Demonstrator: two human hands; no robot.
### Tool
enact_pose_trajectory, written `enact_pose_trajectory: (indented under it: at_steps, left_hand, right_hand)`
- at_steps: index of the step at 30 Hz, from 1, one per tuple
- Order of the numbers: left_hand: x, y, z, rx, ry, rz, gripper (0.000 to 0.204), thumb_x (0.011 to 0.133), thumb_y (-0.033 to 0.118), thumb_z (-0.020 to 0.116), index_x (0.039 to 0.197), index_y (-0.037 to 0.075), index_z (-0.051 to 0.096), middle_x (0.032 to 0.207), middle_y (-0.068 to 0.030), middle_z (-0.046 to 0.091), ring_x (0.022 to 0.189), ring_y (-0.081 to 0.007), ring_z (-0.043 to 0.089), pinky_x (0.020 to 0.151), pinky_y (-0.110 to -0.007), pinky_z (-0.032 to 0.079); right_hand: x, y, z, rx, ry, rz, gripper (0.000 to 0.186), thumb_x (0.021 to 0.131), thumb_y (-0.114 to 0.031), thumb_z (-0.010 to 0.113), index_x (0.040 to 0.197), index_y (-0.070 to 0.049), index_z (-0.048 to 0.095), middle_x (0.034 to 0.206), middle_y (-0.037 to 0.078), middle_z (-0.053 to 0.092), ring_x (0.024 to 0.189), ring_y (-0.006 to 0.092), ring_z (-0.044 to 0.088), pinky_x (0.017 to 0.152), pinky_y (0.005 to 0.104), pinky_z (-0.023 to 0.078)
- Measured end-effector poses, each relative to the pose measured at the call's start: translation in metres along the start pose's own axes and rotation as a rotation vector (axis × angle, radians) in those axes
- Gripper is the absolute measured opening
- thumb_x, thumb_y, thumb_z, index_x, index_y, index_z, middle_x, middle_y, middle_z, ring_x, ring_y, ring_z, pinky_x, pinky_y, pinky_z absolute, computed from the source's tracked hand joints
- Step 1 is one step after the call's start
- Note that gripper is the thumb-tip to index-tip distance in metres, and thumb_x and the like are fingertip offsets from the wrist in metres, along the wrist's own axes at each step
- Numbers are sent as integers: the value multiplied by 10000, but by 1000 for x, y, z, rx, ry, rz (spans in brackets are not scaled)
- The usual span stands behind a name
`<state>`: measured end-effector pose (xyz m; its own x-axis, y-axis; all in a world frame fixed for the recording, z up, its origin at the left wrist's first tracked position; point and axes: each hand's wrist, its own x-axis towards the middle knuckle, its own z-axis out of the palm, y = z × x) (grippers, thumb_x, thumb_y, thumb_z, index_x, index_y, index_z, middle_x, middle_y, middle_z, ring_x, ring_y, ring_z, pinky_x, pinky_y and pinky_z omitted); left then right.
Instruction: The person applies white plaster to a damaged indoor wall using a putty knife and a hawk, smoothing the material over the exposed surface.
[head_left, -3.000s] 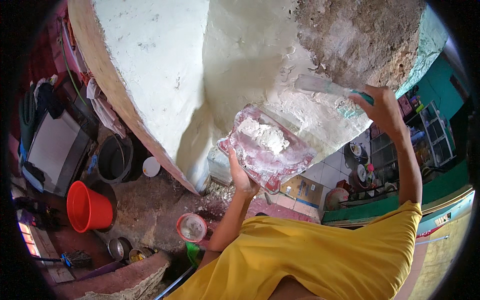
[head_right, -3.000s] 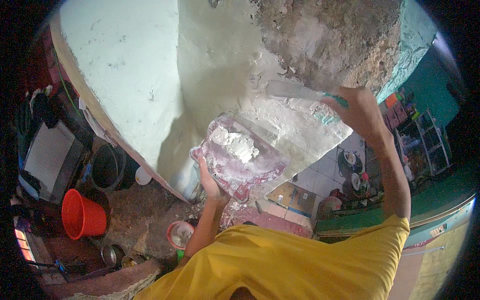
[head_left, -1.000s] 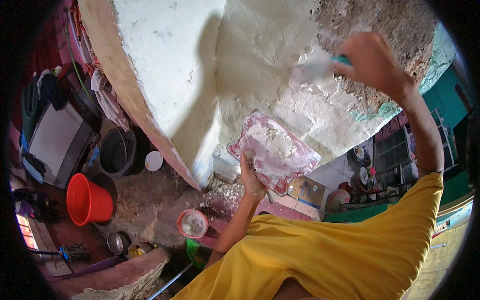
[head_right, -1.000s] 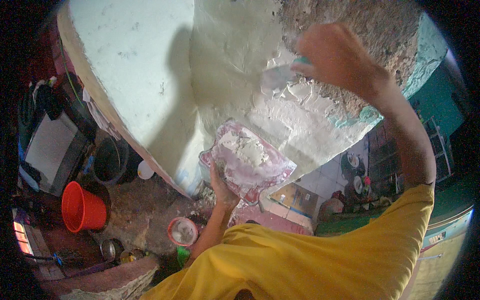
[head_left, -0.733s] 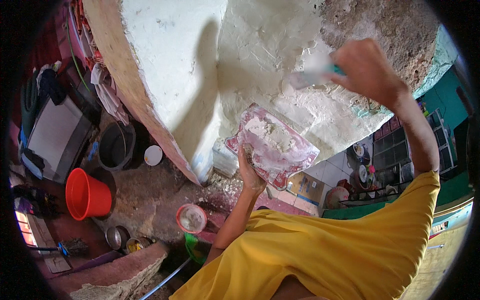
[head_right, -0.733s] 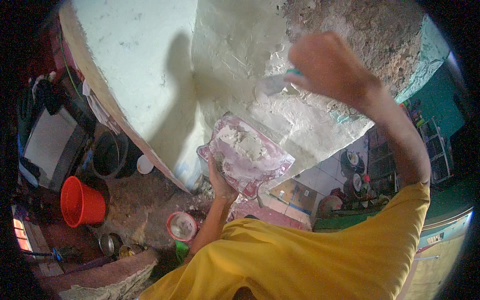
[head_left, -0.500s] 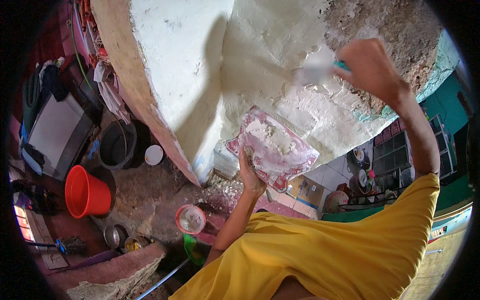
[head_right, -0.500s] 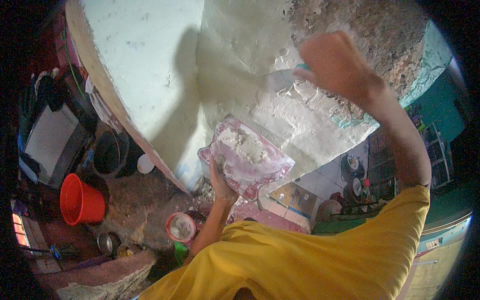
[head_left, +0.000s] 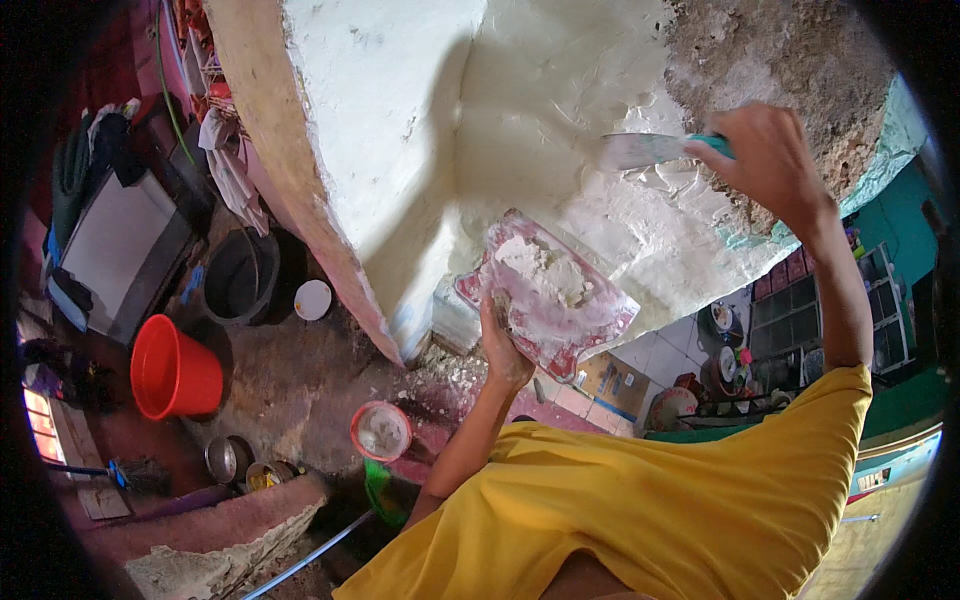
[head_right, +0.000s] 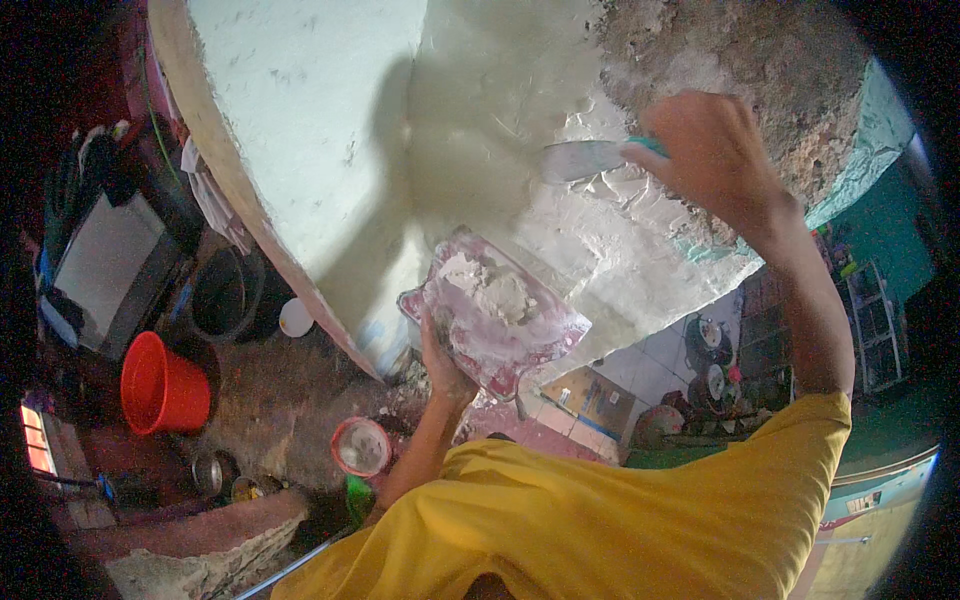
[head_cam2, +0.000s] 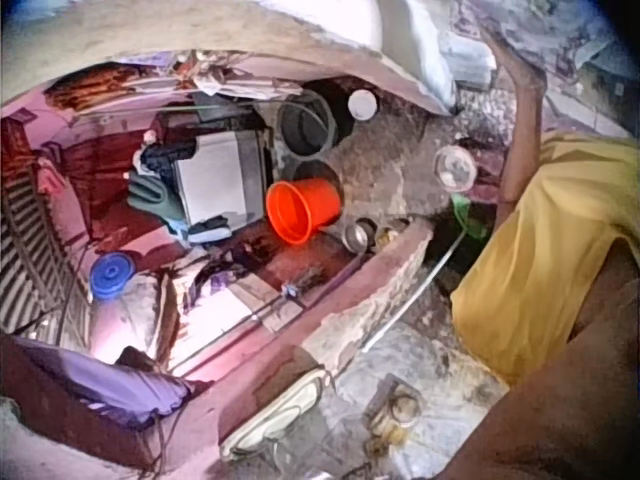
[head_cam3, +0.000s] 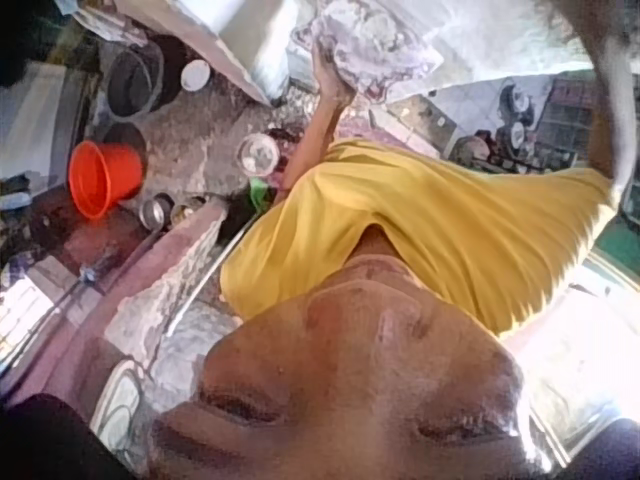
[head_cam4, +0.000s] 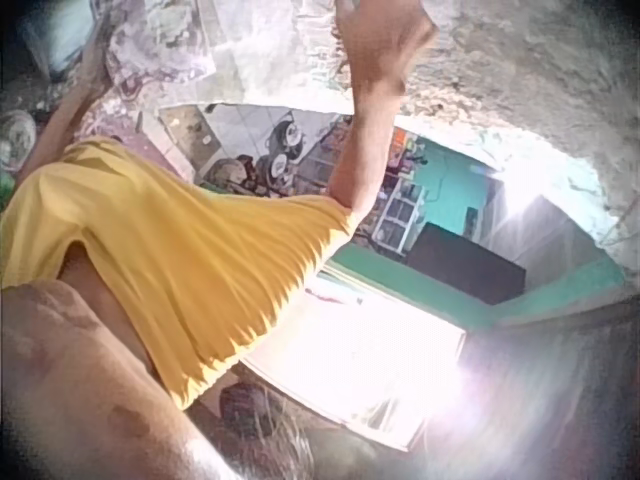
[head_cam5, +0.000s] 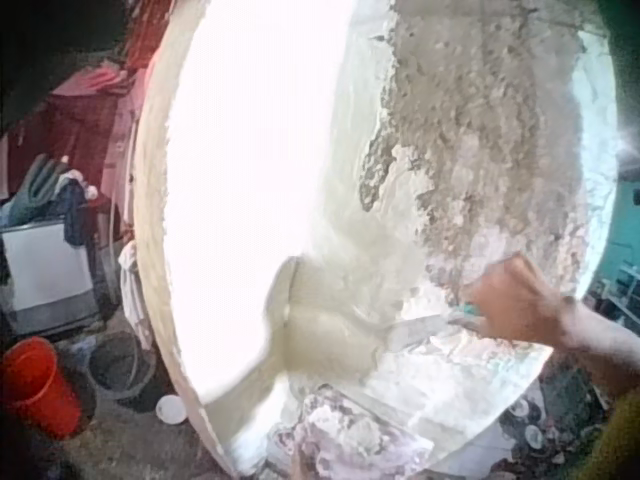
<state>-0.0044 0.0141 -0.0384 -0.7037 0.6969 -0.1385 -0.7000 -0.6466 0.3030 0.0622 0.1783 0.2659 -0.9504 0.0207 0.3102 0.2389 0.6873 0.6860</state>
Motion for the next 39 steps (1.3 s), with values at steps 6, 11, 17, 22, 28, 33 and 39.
enact_pose_trajectory:
  at_steps: [6, 11, 17, 22, 28, 33, 39]
  left_hand:
    - [6, 0, 3, -2, 19, 14, 600, 938, 489, 329, 1376, 79, 313, 1328, -92, 420, 1213, -252, 431, 1008, -425, 373]
    - [2, 1, 10, 38, 11, 45, 614, 935, 499, 324, 1375, 71, 311, 1339, -101, 412, 1219, -262, 426, 1017, -433, 362]
    - [3, 3, 10, 53, 46, 55, 622, 920, 517, 349, 1359, 77, 338, 1318, -102, 437, 1193, -278, 444, 1009, -440, 366]
    - [11, -1, 2, 23, 6, 40, 612, 910, 525, 374, 1328, 77, 375, 1256, -97, 476, 1143, -273, 477, 988, -435, 384]
    - [5, 2, 10, 98, 73, 75, 578, 918, 511, 367, 1308, 85, 391, 1207, -94, 499, 1108, -262, 498, 969, -426, 403]
    - [11, 1, 6, 85, 80, 113, 534, 943, 461, 336, 1319, 84, 363, 1231, -102, 479, 1119, -270, 491, 967, -426, 405]
    - [20, -1, -1, 52, 29, 104, 523, 954, 433, 315, 1335, 75, 337, 1261, -110, 457, 1133, -275, 483, 968, -426, 404]
  right_hand:
    - [-17, -9, 13, 73, 198, -17, 348, 828, -418, 597, 696, -96, 615, 634, 77, 586, 593, 235, 607, 519, 331, 472]
    - [-14, -21, 27, 70, 33, 80, 366, 849, -407, 562, 699, -77, 612, 629, 120, 598, 613, 268, 623, 555, 411, 479]
    - [-45, -20, 11, 152, -1, 235, 323, 851, -379, 573, 719, -86, 599, 639, 124, 606, 572, 295, 621, 498, 399, 481]
    - [-34, -43, 30, 305, 54, 227, 272, 885, -340, 529, 810, -83, 578, 652, 135, 607, 599, 321, 620, 501, 416, 490]
    - [-45, -29, 39, 298, 97, 259, 256, 877, -326, 551, 834, -77, 587, 659, 130, 614, 607, 329, 620, 503, 410, 489]
    - [-68, -25, 46, 356, 310, 172, 187, 846, -291, 609, 863, -106, 629, 659, 105, 620, 564, 271, 620, 473, 351, 477]
    - [-69, -35, 87, 380, 205, 244, 192, 837, -285, 622, 860, -95, 633, 620, 90, 601, 535, 259, 605, 471, 344, 465]
